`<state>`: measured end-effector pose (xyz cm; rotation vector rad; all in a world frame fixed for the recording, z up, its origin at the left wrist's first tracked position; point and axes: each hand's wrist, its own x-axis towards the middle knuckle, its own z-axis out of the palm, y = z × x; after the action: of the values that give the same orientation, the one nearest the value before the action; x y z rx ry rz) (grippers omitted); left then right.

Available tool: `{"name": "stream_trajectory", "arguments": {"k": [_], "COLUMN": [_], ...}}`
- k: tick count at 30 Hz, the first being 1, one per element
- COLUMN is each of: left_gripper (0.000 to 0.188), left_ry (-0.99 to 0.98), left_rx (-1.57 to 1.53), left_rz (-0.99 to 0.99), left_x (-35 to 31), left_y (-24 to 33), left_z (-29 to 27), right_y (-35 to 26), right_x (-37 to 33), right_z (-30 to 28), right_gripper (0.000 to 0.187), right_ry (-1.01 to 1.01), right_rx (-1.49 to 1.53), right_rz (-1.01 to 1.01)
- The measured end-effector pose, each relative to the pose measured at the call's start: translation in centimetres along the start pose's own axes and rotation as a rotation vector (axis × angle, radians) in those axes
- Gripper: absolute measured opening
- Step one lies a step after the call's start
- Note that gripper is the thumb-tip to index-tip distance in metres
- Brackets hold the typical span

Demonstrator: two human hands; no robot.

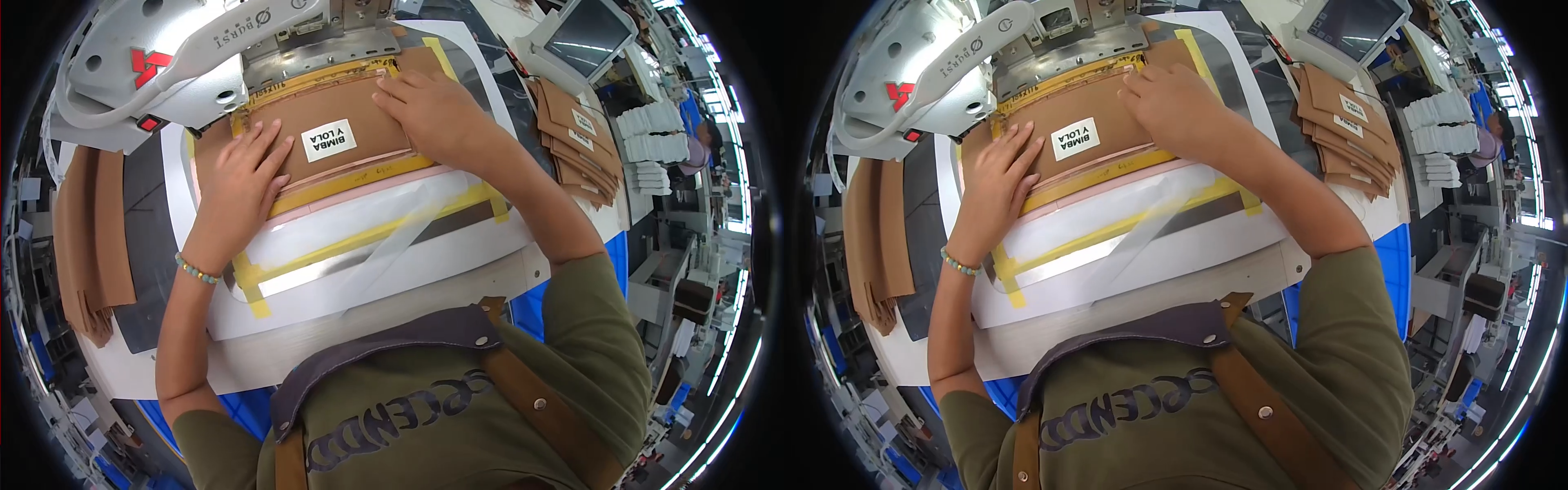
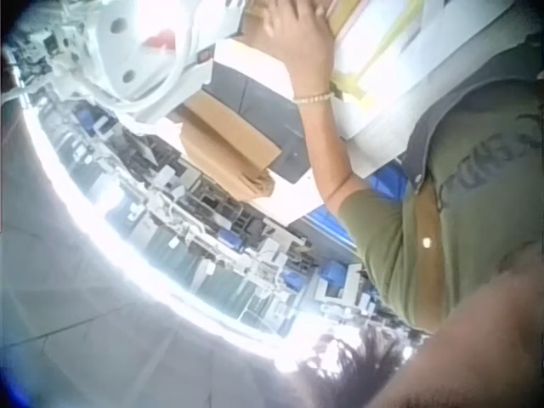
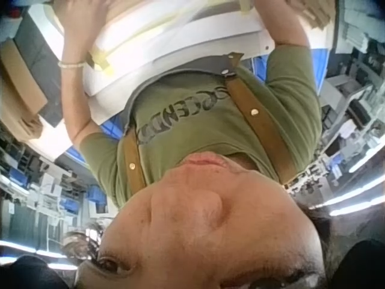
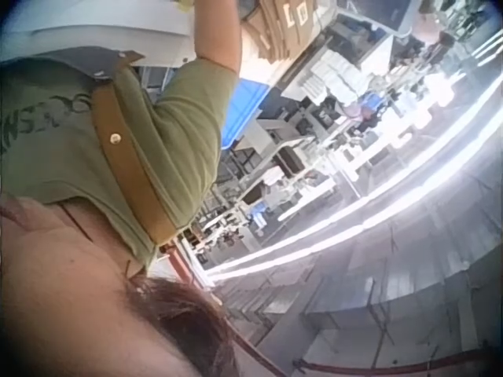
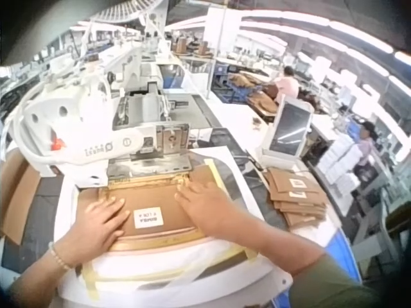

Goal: The recorder is using a specialized sewing machine to attach brand labels to leather components.

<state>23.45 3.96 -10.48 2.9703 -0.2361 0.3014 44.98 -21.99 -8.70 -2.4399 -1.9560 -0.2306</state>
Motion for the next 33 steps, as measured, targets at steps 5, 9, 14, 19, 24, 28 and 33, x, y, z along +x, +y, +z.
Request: {"name": "stream_trajectory", "arguments": {"k": [5, 9, 14, 19, 24, 28, 33], "left_gripper": [0.051, 0.049, 0.045, 0.037, 0.03, 0.029, 0.03], "left_ry": [-0.02, 0.032, 0.048, 0.059, 0.182, 0.167, 0.116], "left_rx": [0.013, -0.018, -0.329, -0.528, -0.54, -0.617, -0.634], "left_rz": [-0.008, 0.003, -0.026, -0.193, -0.196, -0.251, -0.322], "left_x": [0.4, 1.1, 2.9, 4.6, 5.0, 5.6, 6.1], "left_y": [0.3, 0.7, 2.8, 2.4, 2.8, 3.3, 3.3], "left_z": [-0.1, 0.0, -0.7, 1.2, 2.3, 1.4, 1.6], "right_y": [0.0, 0.1, 1.5, 3.6, 5.3, 6.5, 6.3], "right_x": [0.0, 0.6, 0.5, 1.4, 2.3, 3.2, 4.1], "right_z": [0.7, -0.2, -1.3, -0.7, 0.9, 1.6, 1.8], "right_gripper": [0.032, 0.035, 0.037, 0.033, 0.039, 0.037, 0.04], "right_ry": [0.125, 0.029, 0.028, 0.285, 0.115, 0.114, 0.077], "right_rx": [-0.1, -0.04, 0.168, 0.48, 0.706, 0.906, 0.964], "right_rz": [-0.03, 0.006, 0.121, 0.257, 0.44, 0.509, 0.499]}}
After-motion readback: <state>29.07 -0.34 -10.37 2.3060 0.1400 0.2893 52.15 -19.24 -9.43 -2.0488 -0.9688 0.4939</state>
